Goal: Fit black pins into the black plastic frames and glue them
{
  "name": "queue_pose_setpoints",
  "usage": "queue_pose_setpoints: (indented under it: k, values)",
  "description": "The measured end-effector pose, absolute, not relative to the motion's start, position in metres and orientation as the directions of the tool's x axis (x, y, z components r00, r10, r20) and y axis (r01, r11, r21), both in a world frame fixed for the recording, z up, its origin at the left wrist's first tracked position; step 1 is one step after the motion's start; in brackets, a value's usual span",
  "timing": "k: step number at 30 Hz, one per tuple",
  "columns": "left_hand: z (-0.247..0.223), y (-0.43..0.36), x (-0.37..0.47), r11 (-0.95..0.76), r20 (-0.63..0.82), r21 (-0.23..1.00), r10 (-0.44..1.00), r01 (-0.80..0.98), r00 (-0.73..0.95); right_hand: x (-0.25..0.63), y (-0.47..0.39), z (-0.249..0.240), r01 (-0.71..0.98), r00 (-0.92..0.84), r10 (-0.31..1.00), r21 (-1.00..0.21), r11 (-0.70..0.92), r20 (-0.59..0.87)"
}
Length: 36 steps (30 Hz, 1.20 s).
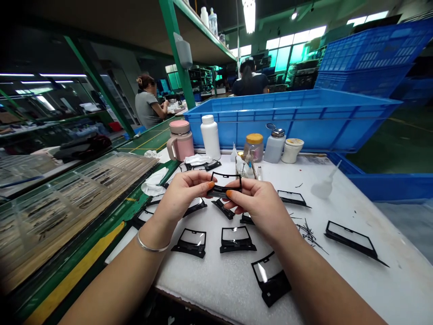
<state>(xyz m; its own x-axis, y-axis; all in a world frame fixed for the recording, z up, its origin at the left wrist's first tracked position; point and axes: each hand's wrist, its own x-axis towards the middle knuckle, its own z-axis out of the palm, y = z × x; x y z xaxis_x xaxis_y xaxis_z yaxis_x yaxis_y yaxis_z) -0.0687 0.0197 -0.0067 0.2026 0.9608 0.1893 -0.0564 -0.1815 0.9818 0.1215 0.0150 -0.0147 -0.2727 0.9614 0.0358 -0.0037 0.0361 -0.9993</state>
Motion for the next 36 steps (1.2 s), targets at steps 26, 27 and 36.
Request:
queue_pose_setpoints:
  k: [26,27,36]
  values:
    - [-0.013,0.024,-0.067,-0.127,0.147,0.986,0.965,-0.105,0.219,0.125,0.018,-0.013,0.023,-0.272,0.962,-0.999,-0.033,-0.038]
    - [-0.014,0.025,-0.068,-0.121,0.144,0.986,0.967,-0.118,0.212,0.127,0.018,-0.012,0.013,-0.27,0.962,-0.999,-0.045,-0.047]
    - [-0.013,0.028,-0.073,-0.042,0.081,0.983,0.972,-0.179,0.219,0.131,0.019,-0.008,-0.043,-0.2,0.976,-0.995,-0.09,-0.079]
